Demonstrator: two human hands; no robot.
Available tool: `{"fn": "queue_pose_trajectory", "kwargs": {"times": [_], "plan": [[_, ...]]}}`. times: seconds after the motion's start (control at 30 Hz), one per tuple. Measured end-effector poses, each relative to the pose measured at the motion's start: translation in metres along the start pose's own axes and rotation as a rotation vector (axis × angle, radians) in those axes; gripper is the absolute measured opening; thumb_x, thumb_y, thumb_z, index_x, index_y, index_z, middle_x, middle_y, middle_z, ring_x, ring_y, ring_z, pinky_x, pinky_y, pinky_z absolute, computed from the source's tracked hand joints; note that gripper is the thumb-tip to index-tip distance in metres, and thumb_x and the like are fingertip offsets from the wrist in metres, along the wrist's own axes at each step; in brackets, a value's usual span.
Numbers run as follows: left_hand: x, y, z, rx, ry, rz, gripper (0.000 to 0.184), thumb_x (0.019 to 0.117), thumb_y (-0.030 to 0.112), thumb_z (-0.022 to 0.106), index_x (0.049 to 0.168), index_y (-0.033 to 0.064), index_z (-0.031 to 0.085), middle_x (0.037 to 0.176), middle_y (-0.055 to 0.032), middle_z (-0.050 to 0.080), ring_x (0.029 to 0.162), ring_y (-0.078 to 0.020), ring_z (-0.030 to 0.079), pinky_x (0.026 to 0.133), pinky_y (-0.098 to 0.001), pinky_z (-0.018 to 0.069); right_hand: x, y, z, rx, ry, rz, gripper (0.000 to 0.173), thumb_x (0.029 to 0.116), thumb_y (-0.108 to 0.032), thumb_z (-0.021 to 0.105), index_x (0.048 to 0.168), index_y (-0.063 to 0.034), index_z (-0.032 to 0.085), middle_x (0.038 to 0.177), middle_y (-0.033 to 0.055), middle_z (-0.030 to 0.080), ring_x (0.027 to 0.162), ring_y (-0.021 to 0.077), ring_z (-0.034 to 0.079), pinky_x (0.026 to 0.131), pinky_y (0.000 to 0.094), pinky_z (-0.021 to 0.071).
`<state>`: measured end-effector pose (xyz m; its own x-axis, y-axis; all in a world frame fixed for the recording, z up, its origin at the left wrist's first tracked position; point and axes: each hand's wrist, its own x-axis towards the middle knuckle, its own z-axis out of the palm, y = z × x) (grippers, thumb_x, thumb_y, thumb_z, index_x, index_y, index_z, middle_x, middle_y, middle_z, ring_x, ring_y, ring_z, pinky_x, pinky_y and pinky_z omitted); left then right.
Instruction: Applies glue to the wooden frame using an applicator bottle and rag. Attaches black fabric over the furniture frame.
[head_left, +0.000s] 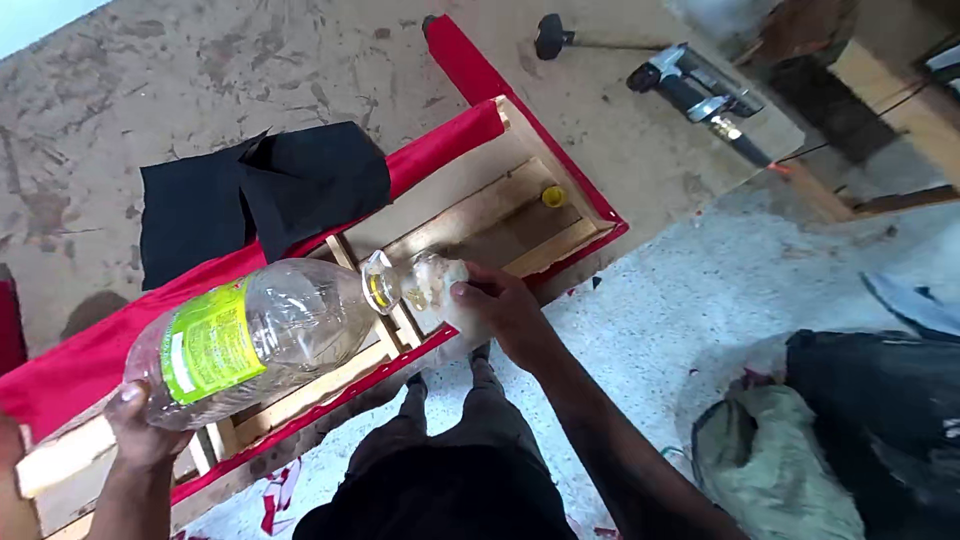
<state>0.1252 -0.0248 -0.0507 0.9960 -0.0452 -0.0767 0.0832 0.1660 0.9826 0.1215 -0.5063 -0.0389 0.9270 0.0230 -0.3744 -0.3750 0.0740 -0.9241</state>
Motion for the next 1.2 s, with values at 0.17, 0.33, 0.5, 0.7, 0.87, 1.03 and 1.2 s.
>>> {"fn": "queue_pose_trajectory", "kwargs": {"times": [0.17, 0.33, 0.5, 0.7, 0.87, 1.03, 1.2], "plan": [[0.007, -0.03, -0.001, -0.091, -0.018, 0.03, 0.049, 0.0867, 0.066, 0.066, 0.121, 0.0319, 0.069, 0.11, 0.0088, 0.075, 0.102, -0.0047, 0.071, 0.087, -0.0296, 0.0611, 0.0, -0.007, 0.014, -0.024, -0.178, 0.043, 0.039, 0.099, -0.027, 0.068, 0.134, -0.0118, 0.066, 0.112, 0.0099, 0.073, 0.097, 0.022, 0.071, 0.085, 0.0421, 0.061], [-0.007, -0.06, 0.008, -0.142, 0.042, -0.01, 0.05, 0.0834, 0.069, 0.068, 0.12, 0.0343, 0.069, 0.107, 0.0114, 0.075, 0.098, -0.0016, 0.071, 0.084, -0.0261, 0.0611, -0.016, -0.014, -0.005, -0.216, -0.098, -0.013, 0.034, 0.0967, -0.026, 0.07, 0.13, -0.0156, 0.07, 0.11, 0.0097, 0.073, 0.093, 0.0237, 0.071, 0.084, 0.044, 0.0619], [-0.01, -0.072, 0.015, -0.28, 0.046, 0.076, 0.058, 0.0847, 0.067, 0.068, 0.13, 0.0306, 0.066, 0.118, 0.0086, 0.074, 0.109, -0.0035, 0.069, 0.092, -0.0269, 0.0594, -0.014, -0.018, 0.007, -0.16, -0.057, -0.191, 0.033, 0.0974, -0.016, 0.066, 0.13, -0.0118, 0.07, 0.108, 0.0135, 0.072, 0.091, 0.024, 0.07, 0.082, 0.0431, 0.0614], [-0.013, -0.083, 0.007, -0.537, 0.175, 0.148, 0.06, 0.0835, 0.069, 0.067, 0.128, 0.0285, 0.066, 0.116, 0.0031, 0.074, 0.106, -0.0109, 0.071, 0.087, -0.0371, 0.0619, -0.028, -0.009, 0.015, 0.081, 0.214, -0.323, 0.027, 0.0961, -0.018, 0.068, 0.121, -0.0081, 0.072, 0.112, 0.0124, 0.072, 0.094, 0.02, 0.072, 0.083, 0.0389, 0.0625], [-0.004, -0.087, -0.003, -0.577, 0.214, 0.192, 0.066, 0.0814, 0.071, 0.066, 0.131, 0.0283, 0.063, 0.119, 0.0017, 0.072, 0.11, -0.0133, 0.07, 0.09, -0.04, 0.0609, -0.003, 0.001, 0.052, -0.943, 0.087, -0.42, 0.027, 0.0973, -0.027, 0.07, 0.121, -0.0169, 0.075, 0.128, 0.0024, 0.068, 0.114, 0.0144, 0.066, 0.093, 0.0364, 0.0604], [0.001, -0.096, -0.002, -0.595, 0.182, 0.173, 0.071, 0.082, 0.07, 0.066, 0.138, 0.0269, 0.058, 0.124, -0.0005, 0.07, 0.113, -0.016, 0.068, 0.093, -0.0419, 0.0596, 0.046, 0.02, 0.081, -1.481, -0.224, -0.392, 0.03, 0.0963, -0.008, 0.061, 0.119, -0.0215, 0.074, 0.124, 0.0022, 0.068, 0.124, 0.0225, 0.06, 0.105, 0.0432, 0.0521], [0.0, -0.101, 0.0, -0.643, 0.191, 0.169, 0.069, 0.0818, 0.07, 0.067, 0.136, 0.0268, 0.06, 0.123, -0.0008, 0.071, 0.113, -0.0164, 0.069, 0.092, -0.0428, 0.0598, 0.038, -0.009, 0.069, -1.596, -0.456, -0.404, 0.028, 0.0971, -0.004, 0.057, 0.115, -0.018, 0.074, 0.128, 0.0031, 0.067, 0.127, 0.0243, 0.058, 0.107, 0.0434, 0.0505]]}}
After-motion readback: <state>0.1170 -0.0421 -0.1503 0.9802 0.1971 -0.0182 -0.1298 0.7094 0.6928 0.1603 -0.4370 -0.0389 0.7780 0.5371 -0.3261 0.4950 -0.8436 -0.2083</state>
